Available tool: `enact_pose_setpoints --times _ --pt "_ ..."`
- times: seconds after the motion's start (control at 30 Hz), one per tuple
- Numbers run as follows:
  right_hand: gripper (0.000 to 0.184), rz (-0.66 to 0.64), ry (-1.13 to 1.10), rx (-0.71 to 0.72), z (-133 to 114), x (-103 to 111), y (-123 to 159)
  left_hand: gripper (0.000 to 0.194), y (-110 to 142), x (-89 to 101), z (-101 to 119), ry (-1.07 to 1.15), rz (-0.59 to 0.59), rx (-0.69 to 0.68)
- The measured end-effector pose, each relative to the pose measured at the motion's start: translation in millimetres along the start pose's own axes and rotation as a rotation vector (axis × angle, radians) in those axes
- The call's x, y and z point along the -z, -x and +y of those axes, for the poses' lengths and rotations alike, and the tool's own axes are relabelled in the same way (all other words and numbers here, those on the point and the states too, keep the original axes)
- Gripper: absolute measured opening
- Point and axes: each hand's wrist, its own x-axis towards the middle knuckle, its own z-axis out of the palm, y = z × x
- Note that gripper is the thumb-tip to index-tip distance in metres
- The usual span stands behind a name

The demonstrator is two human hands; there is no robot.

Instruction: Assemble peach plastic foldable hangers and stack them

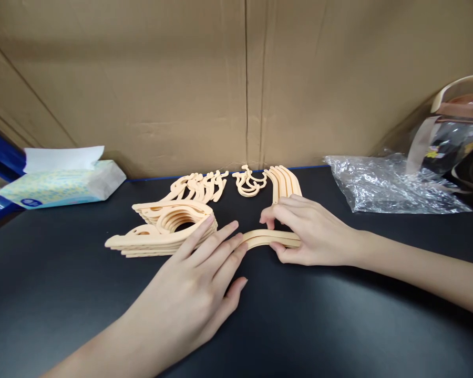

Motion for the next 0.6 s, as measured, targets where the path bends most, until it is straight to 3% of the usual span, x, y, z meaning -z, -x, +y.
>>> enact_pose_setpoints --times 0.6 --pt "0.012 -0.032 0.014 0.084 2.9 -1.3 -3.0 0.038 -0.5 2.3 -1.1 -0.001 -0.003 -0.009"
